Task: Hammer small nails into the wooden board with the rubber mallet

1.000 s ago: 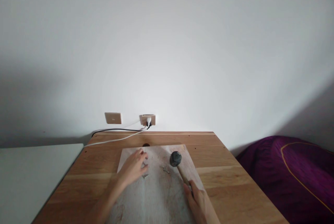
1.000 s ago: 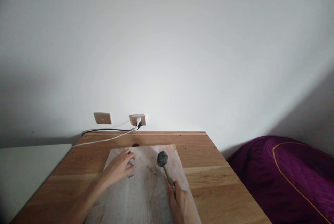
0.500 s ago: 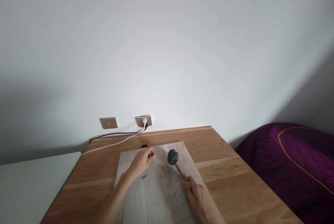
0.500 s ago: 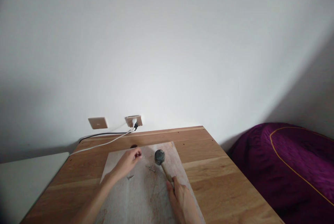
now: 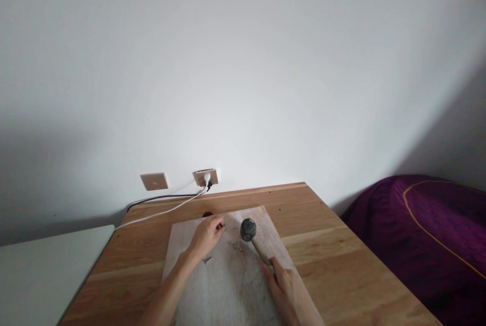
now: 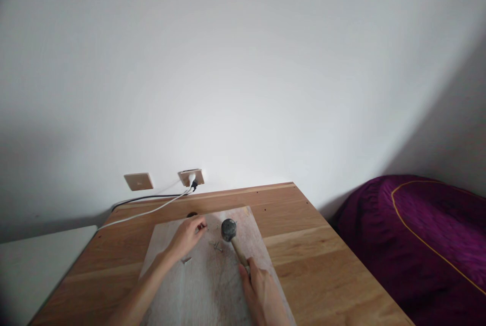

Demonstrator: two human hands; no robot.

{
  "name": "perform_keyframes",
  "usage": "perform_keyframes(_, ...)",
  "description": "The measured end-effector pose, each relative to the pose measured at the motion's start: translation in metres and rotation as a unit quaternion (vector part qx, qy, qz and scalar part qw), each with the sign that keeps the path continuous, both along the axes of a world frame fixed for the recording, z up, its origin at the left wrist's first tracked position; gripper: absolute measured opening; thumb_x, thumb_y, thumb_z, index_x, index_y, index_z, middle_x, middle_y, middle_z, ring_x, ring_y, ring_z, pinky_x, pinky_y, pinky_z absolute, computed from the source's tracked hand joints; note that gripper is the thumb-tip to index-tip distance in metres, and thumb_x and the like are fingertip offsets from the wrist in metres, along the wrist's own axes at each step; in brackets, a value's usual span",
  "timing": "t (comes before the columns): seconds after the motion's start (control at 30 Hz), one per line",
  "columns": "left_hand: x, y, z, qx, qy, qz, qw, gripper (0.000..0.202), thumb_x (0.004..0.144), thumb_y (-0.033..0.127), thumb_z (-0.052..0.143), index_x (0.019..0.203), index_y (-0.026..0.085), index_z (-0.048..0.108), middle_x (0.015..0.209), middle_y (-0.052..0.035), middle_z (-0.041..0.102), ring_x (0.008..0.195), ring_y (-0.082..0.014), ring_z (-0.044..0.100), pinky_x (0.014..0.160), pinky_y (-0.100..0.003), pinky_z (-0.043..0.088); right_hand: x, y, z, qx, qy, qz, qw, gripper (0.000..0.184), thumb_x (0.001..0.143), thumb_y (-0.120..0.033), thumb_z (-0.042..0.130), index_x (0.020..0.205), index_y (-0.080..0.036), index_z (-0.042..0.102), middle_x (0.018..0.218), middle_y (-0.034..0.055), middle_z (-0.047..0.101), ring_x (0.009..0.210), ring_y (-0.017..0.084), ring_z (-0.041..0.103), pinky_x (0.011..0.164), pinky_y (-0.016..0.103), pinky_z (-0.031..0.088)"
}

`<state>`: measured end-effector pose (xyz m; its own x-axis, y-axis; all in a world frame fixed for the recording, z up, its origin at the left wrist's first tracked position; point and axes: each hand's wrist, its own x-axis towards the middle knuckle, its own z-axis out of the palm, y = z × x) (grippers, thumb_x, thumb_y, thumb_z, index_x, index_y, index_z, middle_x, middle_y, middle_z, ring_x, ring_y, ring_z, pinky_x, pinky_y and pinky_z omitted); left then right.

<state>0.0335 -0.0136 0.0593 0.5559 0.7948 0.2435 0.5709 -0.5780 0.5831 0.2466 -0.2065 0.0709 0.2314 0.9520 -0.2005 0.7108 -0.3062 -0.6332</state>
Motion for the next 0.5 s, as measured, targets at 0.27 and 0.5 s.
perform_keyframes(0.27,-0.002,-0.002,-0.004,0.007,0.004,-0.006,1.0,0.013,0.087,0.012,0.055,0.081,0.021,0.062,0.087,-0.0052,0.069,0.084,-0.021,0.064,0.077,-0.029,0.045,0.001,0.0,-0.004,-0.009,-0.003,-0.009,1.0,0.048,0.105,-0.042,0.034,0.129,-0.014,0.064,0.113,0.0178,0.078,0.118,0.028,0.07,0.093,0.03,0.048)
perform_keyframes(0.5,-0.004,-0.006,-0.004,0.009,0.008,-0.008,1.0,0.014,0.088,0.014,0.052,0.081,0.022,0.062,0.087,-0.0051,0.066,0.084,-0.0211,0.064,0.077,-0.029,0.045,0.004,-0.001,-0.014,0.024,0.009,-0.022,0.999,0.049,0.103,-0.045,0.039,0.13,-0.012,0.065,0.119,0.0195,0.077,0.114,0.031,0.071,0.093,0.032,0.049)
